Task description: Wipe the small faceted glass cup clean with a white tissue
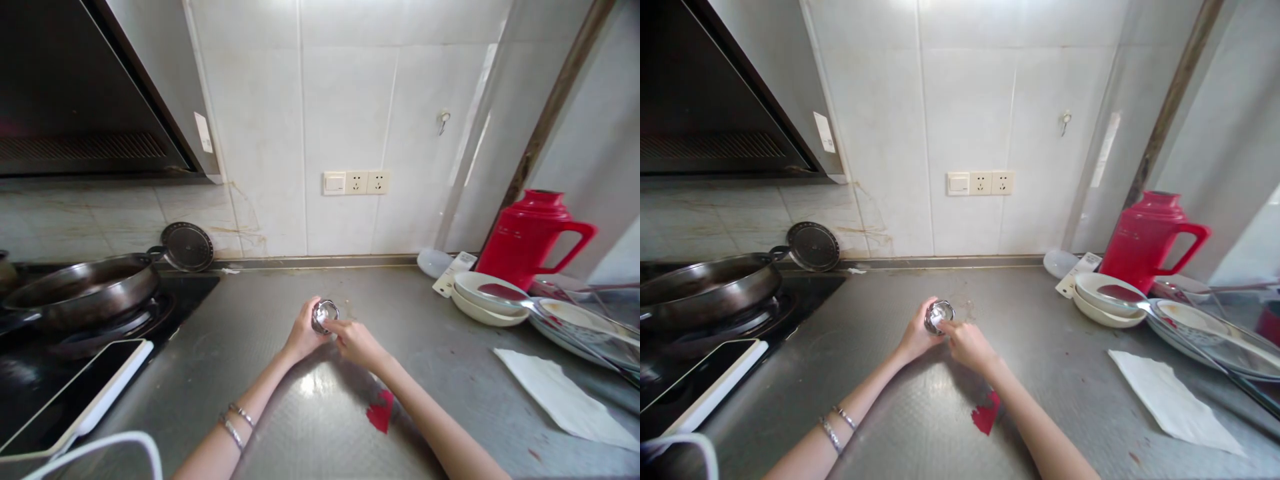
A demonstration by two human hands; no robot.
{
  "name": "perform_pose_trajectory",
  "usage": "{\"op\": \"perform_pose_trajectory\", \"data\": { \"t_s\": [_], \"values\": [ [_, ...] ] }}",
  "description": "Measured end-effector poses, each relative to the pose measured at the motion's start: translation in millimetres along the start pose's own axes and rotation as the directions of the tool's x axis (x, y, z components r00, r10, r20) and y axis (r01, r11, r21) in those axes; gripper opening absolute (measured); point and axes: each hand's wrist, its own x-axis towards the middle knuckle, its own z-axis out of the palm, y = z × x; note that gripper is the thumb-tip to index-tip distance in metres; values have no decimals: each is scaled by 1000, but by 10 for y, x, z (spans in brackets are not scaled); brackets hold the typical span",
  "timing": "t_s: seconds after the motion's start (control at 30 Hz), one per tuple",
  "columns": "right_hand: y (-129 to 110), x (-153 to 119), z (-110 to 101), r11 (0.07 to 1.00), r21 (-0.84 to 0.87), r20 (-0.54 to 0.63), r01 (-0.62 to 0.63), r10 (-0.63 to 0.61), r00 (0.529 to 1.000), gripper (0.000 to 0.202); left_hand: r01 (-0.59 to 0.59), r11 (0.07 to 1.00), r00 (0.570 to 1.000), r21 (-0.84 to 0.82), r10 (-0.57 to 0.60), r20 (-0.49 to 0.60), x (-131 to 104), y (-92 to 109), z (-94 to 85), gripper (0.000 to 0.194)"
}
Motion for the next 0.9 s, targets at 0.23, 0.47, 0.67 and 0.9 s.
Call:
{"op": "perform_pose_trajectory", "data": {
  "t_s": [0.23, 0.47, 0.67, 0.9],
  "values": [
    [68, -30, -94, 993, 75, -65, 89, -84, 994, 50, 23, 996, 998, -86, -18, 56, 36, 67, -56, 77],
    [-62, 3, -124, 807, 590, -109, -2, 82, 991, 53, 174, 828, 976, -532, -73, 205, 174, 75, -139, 74],
    [-125, 38, -169, 555, 817, 62, -160, 192, 979, 48, 327, 566, 942, -757, -130, 310, 169, 193, -204, 66],
    [-13, 112, -277, 843, 537, -51, 27, 0, 999, 43, 456, 248, 883, -855, -246, 399, 88, 203, -139, 50]
  ]
}}
